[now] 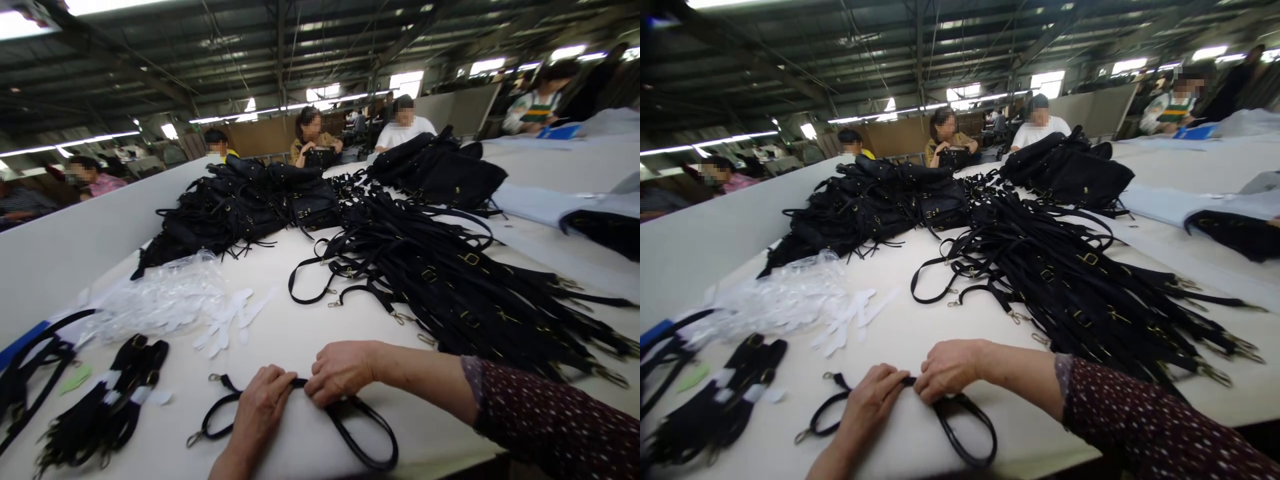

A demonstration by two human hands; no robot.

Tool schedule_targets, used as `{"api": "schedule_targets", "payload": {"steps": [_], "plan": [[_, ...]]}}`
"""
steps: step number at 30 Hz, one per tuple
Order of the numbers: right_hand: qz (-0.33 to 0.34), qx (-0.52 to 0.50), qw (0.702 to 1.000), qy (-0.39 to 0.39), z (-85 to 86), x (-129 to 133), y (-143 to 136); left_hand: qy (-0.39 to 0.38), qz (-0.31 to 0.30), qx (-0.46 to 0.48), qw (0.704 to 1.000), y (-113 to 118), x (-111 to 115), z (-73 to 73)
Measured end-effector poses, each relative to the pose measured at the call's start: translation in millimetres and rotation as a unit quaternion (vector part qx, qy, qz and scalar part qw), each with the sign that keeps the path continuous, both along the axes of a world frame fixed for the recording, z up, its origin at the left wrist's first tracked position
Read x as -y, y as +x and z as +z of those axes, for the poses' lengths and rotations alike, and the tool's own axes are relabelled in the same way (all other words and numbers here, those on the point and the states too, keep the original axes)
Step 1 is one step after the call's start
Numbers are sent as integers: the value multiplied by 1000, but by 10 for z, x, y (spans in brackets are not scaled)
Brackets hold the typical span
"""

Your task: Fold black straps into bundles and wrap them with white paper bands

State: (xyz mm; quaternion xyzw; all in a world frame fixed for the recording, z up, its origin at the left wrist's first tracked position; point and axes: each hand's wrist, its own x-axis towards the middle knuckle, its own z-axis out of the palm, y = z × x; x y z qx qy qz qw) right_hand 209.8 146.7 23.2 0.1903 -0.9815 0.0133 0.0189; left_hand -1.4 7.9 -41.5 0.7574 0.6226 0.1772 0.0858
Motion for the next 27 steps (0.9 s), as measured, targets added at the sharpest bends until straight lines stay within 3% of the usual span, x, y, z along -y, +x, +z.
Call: {"api": "schedule_targets", "payload": {"steps": [4,9,13,17,21,27], "plan": [[-104,-16,993,-44,-141,54,-84,0,16,-23,1000,-260,73,99],[-265,-67,960,-68,-382,235,-159,-20,76,-35,996,-712,258,179],[-343,-120,931,-45,-494,384,-268,-30,82,-16,996,-764,291,197],[-359,-183,915,-39,-528,445,-401,-6,79,-18,997,-718,303,167],[-343,-149,925,-68,-571,426,-566,-41,91,-8,995,-727,325,151],[-374,-89,912,-142,-602,373,-683,-112,82,38,990,-726,363,347]]}}
